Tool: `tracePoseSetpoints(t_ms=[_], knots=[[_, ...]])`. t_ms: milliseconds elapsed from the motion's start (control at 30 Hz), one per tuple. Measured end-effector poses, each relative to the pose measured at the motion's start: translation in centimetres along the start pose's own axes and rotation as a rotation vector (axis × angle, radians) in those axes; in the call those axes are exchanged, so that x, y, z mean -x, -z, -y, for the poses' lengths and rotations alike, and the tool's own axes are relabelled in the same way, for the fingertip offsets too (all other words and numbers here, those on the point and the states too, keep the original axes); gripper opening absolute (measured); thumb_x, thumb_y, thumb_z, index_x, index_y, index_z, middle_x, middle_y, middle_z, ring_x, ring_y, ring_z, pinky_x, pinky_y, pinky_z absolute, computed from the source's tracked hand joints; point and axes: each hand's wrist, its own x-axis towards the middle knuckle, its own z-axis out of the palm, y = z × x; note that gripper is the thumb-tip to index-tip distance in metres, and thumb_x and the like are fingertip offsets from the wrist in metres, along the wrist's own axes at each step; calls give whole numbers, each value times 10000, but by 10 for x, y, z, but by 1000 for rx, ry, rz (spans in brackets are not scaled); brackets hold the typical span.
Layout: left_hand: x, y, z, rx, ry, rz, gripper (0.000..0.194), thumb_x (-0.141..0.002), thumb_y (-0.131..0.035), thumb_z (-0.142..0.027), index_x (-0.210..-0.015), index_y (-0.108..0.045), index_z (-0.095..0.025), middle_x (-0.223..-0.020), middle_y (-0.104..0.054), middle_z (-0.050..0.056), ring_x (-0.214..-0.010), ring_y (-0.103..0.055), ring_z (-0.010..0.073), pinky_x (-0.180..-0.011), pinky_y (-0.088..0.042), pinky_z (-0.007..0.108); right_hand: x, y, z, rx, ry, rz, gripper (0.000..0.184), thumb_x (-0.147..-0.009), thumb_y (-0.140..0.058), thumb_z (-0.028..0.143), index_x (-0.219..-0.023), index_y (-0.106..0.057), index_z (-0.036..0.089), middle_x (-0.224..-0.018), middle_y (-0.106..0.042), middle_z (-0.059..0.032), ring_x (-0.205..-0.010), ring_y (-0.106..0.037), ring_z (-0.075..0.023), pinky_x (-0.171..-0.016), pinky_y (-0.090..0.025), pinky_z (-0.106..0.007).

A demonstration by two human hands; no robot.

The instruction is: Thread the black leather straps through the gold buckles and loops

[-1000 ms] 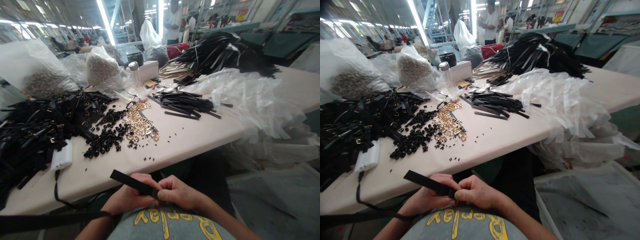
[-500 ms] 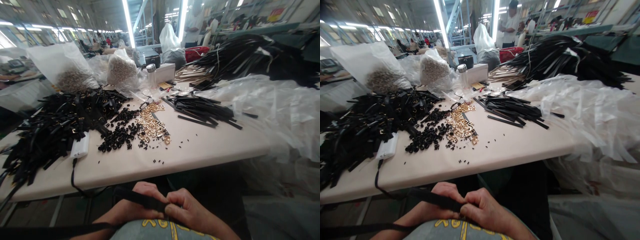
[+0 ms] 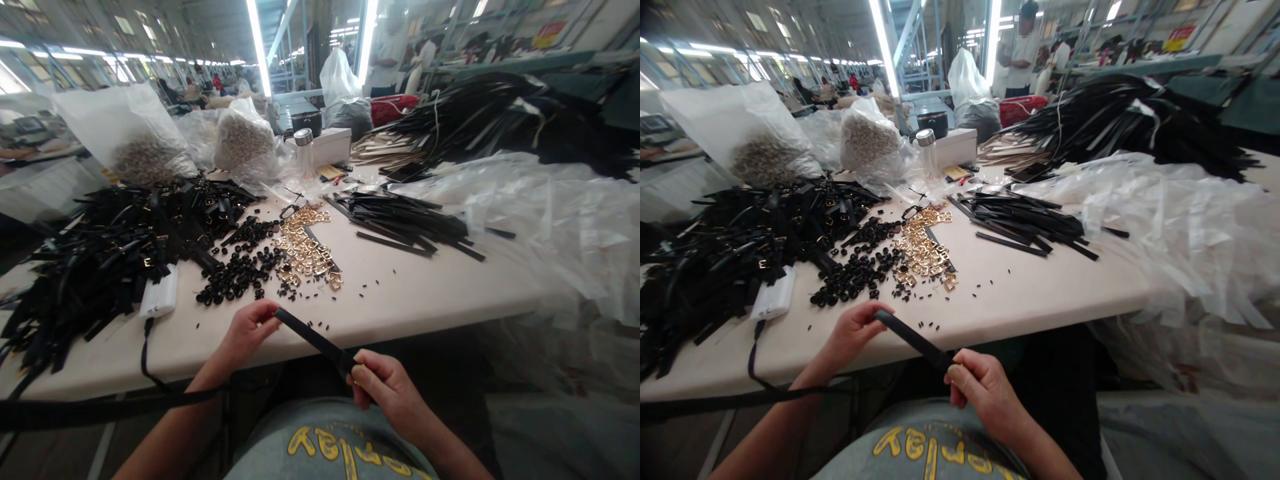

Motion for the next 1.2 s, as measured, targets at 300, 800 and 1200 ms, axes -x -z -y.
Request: tracePoseSetpoints(t_ms=[300, 800, 1200], knots=[[-72, 34, 10, -803, -85, -92, 199, -830, -581, -356, -779, -715, -219, -830, -646, 27, -679, -598, 167, -659, -428, 287, -9, -1, -2, -174, 27, -206, 470, -803, -620, 617, -733, -617, 152, -549, -588, 2, -487, -503, -95, -510, -417, -216], [-96, 35, 0, -796, -43, -73, 68, -740, -636, -278, -713, -684, -239, -766, -661, 26, -724, -593, 204, -678, -414, 292, -11, -2, -7, -204, 39, -204, 489, -787, -621, 642, -750, -610, 155, -566, -591, 0, -499, -509, -104, -520, -448, -234], [-43, -11, -17, 533, 126, -160, 267, -638, -806, -351, -754, -653, -166, -730, -661, 10, -628, -607, 129, -556, -438, 217, -24, -2, 9, -121, 127, -278, 421, -826, -605, 571, -753, -614, 157, -589, -616, -2, -528, -550, -110, -554, -469, -236]])
